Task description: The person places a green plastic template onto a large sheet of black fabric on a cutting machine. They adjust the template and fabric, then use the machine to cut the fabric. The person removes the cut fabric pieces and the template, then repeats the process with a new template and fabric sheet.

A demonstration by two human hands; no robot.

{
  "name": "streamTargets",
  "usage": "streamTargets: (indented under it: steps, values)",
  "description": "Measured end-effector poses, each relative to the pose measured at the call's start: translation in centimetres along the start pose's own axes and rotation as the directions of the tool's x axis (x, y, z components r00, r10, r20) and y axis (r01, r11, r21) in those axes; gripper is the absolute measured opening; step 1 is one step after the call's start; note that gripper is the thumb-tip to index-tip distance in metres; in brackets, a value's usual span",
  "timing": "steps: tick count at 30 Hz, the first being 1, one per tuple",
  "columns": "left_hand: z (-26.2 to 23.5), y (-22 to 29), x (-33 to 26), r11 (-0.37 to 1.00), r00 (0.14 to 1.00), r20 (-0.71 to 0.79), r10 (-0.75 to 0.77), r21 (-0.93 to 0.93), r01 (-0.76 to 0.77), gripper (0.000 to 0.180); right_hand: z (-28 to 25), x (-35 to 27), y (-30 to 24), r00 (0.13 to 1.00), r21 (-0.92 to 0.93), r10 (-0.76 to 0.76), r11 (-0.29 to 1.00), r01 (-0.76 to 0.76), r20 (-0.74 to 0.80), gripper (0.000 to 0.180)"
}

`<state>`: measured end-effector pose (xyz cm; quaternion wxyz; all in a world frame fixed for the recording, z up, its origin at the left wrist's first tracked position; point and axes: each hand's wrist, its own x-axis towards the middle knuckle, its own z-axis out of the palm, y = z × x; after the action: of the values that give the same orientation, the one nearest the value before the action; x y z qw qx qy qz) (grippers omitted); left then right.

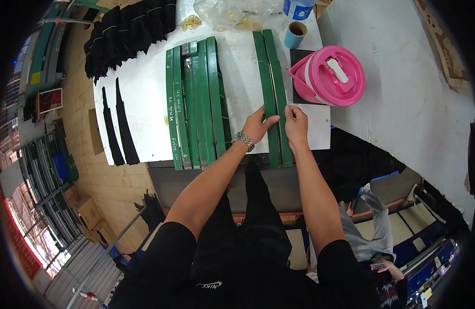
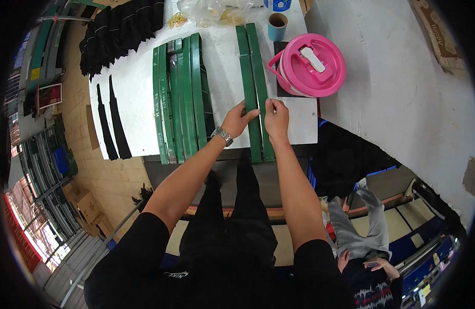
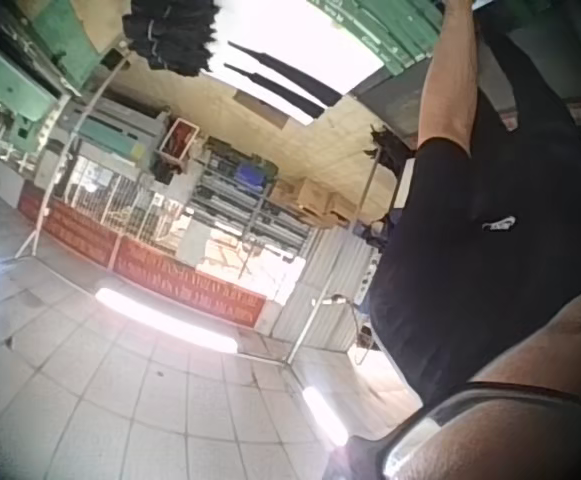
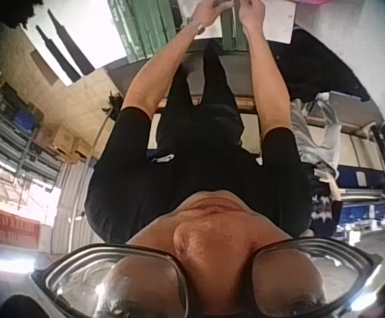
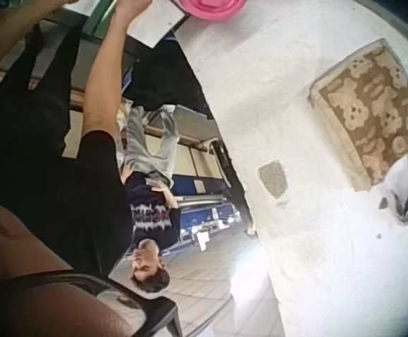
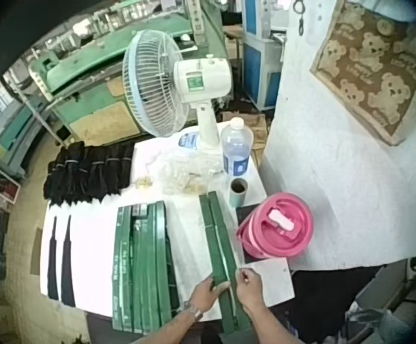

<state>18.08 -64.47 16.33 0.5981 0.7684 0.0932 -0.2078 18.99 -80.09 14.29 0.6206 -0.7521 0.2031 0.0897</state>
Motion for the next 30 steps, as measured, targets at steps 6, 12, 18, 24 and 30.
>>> streamTargets:
  steps: [6,12,18,24,30]
  values:
    - [-1.0,0.7,2.1,0.987,0.991,0.124,-0.058,0.154,0.039,0.043,0.1,0.3,-0.7,0.999,-0.075,-0.004,0.997,0.000,-0.053,0.024]
    - [-1.8,1.3,2.9,0.977,0.981,0.183,-0.061,0.213,0.021,0.047,-0.5,1.1,-1.7,1.000,-0.157,0.000,0.988,0.003,0.019,0.024]
    - [-1.3,1.6,-0.3,0.950,0.989,0.036,-0.146,0.285,0.130,0.063,-1.8,-2.9,-1.9,0.960,-0.298,-0.237,0.937,0.184,-0.149,0.030]
    - [-10.2,5.0,-12.4,0.984,0.906,0.387,-0.172,0.018,0.179,0.054,-8.1,-23.9,-1.9,0.973,-0.452,-0.199,0.883,0.126,-0.116,0.031]
    - [-17.5,2.5,-17.3,0.959,0.916,0.311,-0.252,-0.046,0.280,0.043,-10.5,-45.7,-1.3,0.905,-0.356,0.397,0.832,-0.426,-0.155,0.033]
